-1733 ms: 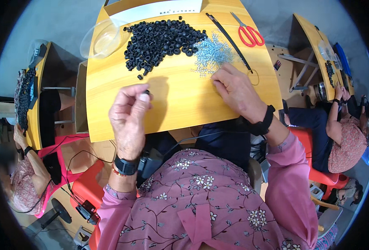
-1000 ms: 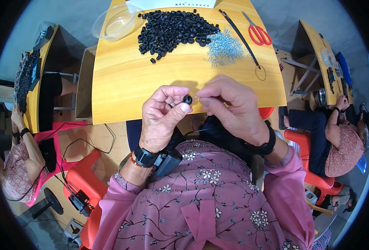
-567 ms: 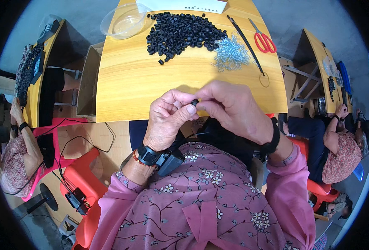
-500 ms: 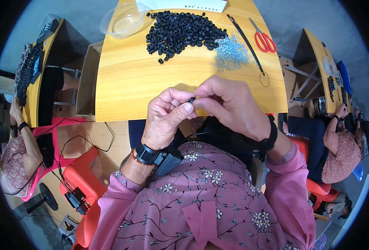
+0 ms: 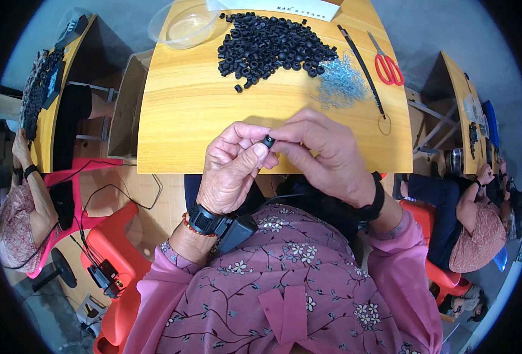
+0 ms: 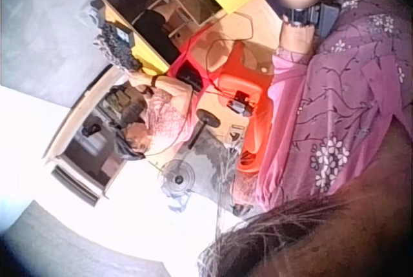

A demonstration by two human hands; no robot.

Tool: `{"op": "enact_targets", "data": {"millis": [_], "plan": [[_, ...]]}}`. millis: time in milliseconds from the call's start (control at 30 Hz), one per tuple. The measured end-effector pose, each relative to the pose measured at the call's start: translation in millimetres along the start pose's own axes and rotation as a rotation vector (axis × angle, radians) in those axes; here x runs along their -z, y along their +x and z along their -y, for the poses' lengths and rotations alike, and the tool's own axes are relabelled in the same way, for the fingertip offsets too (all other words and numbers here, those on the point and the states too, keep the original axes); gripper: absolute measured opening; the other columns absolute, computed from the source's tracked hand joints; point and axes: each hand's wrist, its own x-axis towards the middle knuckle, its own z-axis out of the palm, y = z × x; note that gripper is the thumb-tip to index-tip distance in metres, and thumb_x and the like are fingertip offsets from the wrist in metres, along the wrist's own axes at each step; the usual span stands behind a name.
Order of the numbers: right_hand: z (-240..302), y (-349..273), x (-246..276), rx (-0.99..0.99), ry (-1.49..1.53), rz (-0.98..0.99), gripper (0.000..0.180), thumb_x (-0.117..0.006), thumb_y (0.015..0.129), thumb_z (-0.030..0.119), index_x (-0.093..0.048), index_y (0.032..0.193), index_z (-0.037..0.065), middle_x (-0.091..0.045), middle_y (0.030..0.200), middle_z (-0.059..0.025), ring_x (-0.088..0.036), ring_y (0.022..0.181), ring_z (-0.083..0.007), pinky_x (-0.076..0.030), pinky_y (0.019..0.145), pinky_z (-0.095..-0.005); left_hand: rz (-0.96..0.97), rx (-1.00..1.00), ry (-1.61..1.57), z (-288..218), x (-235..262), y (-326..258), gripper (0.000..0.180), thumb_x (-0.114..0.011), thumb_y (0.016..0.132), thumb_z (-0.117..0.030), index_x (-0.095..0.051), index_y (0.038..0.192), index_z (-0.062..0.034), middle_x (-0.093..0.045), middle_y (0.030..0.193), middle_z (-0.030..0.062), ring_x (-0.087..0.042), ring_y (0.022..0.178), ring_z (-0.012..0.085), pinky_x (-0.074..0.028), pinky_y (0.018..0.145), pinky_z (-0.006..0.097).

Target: Manually assemble small black plastic components by hand.

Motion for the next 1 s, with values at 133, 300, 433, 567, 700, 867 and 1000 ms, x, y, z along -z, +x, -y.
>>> {"op": "enact_targets", "data": {"millis": [133,300,433,567,700,867,1000], "plan": [[1,2,-4,0.090,-0.200,0.091,0.022,-0.066,0.086,0.000,-0.066,0.108,0.005,-0.060,0.088,-0.0103,-0.064,0.073,-0.0269,-0.051,0.063,-0.0335,-0.045,-0.012,0.013,-1,4,1,0.019,-0.063,0.096,-0.003,-0.061,0.114,-0.0006,-0.069,0.099,0.0100,-0.068,0.083,0.0148,-0.056,0.077,0.026],[-12,22,-4,0.093,-0.047,0.076,0.020,-0.065,0.087,0.004,-0.064,0.107,0.003,-0.060,0.088,-0.0124,-0.063,0.074,-0.0298,-0.052,0.064,-0.0376,-0.106,-0.125,0.057,-2,4,4,0.016,-0.062,0.097,-0.005,-0.059,0.112,-0.0019,-0.067,0.101,0.0106,-0.066,0.084,0.0152,-0.056,0.080,0.028],[-34,46,-11,-0.179,-0.115,0.054,0.017,-0.063,0.088,0.006,-0.063,0.103,0.000,-0.061,0.090,-0.0170,-0.063,0.080,-0.0359,-0.051,0.070,-0.0438,-0.222,-0.258,0.100,-3,3,5,0.018,-0.063,0.097,-0.008,-0.058,0.114,-0.0030,-0.066,0.102,0.0106,-0.064,0.086,0.0150,-0.054,0.082,0.029],[-51,73,-26,-0.039,-0.341,0.149,0.018,-0.065,0.088,0.013,-0.061,0.097,-0.003,-0.061,0.088,-0.0200,-0.062,0.084,-0.0411,-0.049,0.073,-0.0492,-0.242,-0.284,0.103,-1,4,5,0.020,-0.063,0.097,-0.010,-0.058,0.114,-0.0032,-0.066,0.102,0.0107,-0.064,0.086,0.0151,-0.054,0.081,0.030],[-54,79,-39,-0.068,-0.441,0.250,0.015,-0.065,0.087,0.012,-0.061,0.092,-0.002,-0.061,0.087,-0.0196,-0.062,0.081,-0.0407,-0.049,0.070,-0.0483,-0.272,-0.290,0.137,-1,2,6,0.020,-0.064,0.097,-0.011,-0.058,0.114,-0.0029,-0.067,0.101,0.0111,-0.064,0.084,0.0152,-0.053,0.080,0.029],[-54,78,-39,-0.116,-0.516,0.327,0.017,-0.065,0.088,0.012,-0.066,0.098,-0.001,-0.061,0.087,-0.0186,-0.063,0.081,-0.0399,-0.049,0.071,-0.0471,-0.286,-0.275,0.144,-2,1,7,0.019,-0.063,0.097,-0.011,-0.058,0.113,-0.0033,-0.067,0.100,0.0108,-0.065,0.083,0.0149,-0.053,0.079,0.029],[-53,76,-40,-0.071,-0.523,0.264,0.016,-0.064,0.088,0.011,-0.066,0.099,0.000,-0.060,0.086,-0.0184,-0.062,0.080,-0.0395,-0.049,0.069,-0.0474,-0.275,-0.278,0.128,-1,3,6,0.019,-0.063,0.097,-0.012,-0.058,0.113,-0.0033,-0.067,0.100,0.0108,-0.065,0.084,0.0148,-0.053,0.079,0.029]]}}
